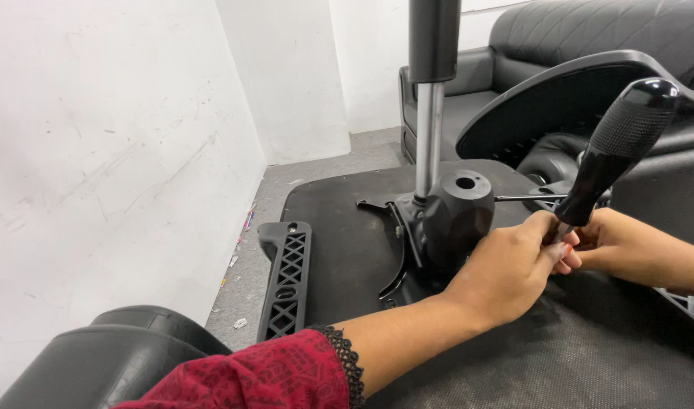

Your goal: The person uses a screwdriver to remove screws from a black metal base attached to a chair. They unscrew each fastener and set the screws aside, then lift the base off the chair seat.

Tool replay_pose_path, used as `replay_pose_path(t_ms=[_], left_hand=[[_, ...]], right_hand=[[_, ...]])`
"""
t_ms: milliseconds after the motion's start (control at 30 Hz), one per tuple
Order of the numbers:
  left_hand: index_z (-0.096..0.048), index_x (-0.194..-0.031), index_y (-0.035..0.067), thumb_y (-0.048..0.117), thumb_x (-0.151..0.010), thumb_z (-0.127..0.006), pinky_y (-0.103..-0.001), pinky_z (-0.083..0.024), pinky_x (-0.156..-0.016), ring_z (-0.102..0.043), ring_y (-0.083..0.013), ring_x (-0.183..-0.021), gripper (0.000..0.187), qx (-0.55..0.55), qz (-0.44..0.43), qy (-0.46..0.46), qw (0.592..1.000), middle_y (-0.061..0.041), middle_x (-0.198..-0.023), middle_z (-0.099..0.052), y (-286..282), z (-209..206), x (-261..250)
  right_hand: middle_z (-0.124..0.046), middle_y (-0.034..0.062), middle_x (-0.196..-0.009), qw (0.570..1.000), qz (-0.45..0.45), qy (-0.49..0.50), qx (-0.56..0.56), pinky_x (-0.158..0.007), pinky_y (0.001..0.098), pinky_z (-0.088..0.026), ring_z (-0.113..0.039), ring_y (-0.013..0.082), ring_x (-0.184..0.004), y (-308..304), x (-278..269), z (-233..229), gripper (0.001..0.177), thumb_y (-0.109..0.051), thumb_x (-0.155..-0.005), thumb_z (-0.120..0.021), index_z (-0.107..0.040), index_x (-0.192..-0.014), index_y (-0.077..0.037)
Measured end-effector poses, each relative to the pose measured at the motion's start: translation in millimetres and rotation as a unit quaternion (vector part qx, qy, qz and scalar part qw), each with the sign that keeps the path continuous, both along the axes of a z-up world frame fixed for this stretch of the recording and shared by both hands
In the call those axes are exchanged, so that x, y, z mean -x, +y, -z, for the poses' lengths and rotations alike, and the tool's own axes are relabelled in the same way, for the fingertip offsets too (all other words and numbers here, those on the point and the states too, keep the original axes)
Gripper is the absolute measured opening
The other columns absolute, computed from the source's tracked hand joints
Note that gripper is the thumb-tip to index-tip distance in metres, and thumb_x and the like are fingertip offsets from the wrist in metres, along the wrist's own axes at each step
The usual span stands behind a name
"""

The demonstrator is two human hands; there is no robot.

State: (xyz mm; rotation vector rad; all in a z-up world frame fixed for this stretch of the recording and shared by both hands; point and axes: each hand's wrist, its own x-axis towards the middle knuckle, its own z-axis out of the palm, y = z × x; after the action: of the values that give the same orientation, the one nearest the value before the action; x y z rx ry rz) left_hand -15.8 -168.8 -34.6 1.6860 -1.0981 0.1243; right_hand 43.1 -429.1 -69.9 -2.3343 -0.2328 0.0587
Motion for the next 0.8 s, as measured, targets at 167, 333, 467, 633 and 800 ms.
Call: replay_pose_path(t_ms=[167, 333, 467, 633, 800], left_hand=[[-0.061, -0.114, 0.000, 0.011, -0.107, -0.048, -0.033, -0.060, -0.085, -0.076, -0.0211, -0.090, 0.018, 0.016, -0.008, -0.020, 1.000, -0.011, -0.095, -0.076, -33.6, 1.4, -14.5], [-0.061, -0.114, 0.001, 0.013, -0.106, -0.049, -0.033, -0.059, -0.078, -0.076, -0.0206, -0.083, 0.019, 0.033, -0.007, 0.008, 0.999, -0.010, -0.091, -0.076, -67.7, 2.0, -24.8], [-0.062, -0.115, 0.000, 0.014, -0.107, -0.049, -0.033, -0.060, -0.075, -0.075, -0.0209, -0.079, 0.021, 0.050, 0.010, 0.019, 0.999, -0.009, -0.089, -0.075, -88.9, 4.3, -24.7], [-0.063, -0.115, -0.002, 0.014, -0.108, -0.048, -0.033, -0.060, -0.074, -0.075, -0.0219, -0.077, 0.022, 0.047, 0.039, 0.011, 0.998, -0.010, -0.087, -0.074, -115.6, 8.4, -19.0], [-0.059, -0.119, -0.003, 0.016, -0.111, -0.046, -0.034, -0.060, -0.073, -0.075, -0.0239, -0.078, 0.024, 0.051, 0.075, 0.037, 0.995, -0.011, -0.086, -0.074, -142.2, 15.9, -13.5]], right_hand=[[-0.063, 0.0065, -0.069, 0.990, -0.019, -0.073, -0.115, -0.068, 0.0330, -0.053, -0.060, 0.0153, -0.067, -23.8, -10.0, 16.3, 0.025, -0.004, -0.087, -0.074, -0.052, -0.074, -0.003], [-0.066, 0.0054, -0.069, 0.978, 0.161, -0.066, -0.114, -0.067, 0.0294, -0.047, -0.058, 0.0129, -0.067, -32.8, 13.5, 8.4, 0.014, -0.006, -0.089, -0.066, -0.062, -0.077, 0.000], [-0.065, 0.0053, -0.073, 0.962, 0.202, -0.054, -0.177, -0.069, 0.0279, -0.047, -0.055, 0.0122, -0.070, -39.4, 35.6, 8.1, 0.010, -0.009, -0.094, -0.061, -0.065, -0.087, -0.003], [-0.064, 0.0061, -0.079, 0.942, 0.183, -0.070, -0.273, -0.071, 0.0312, -0.048, -0.055, 0.0146, -0.073, -64.6, 57.4, 27.1, 0.012, -0.005, -0.097, -0.061, -0.064, -0.090, 0.003], [-0.062, 0.0110, -0.088, 0.933, 0.187, -0.089, -0.296, -0.076, 0.0367, -0.049, -0.052, 0.0183, -0.075, -79.4, 81.8, 30.5, 0.013, -0.009, -0.107, -0.058, -0.063, -0.110, 0.004]])
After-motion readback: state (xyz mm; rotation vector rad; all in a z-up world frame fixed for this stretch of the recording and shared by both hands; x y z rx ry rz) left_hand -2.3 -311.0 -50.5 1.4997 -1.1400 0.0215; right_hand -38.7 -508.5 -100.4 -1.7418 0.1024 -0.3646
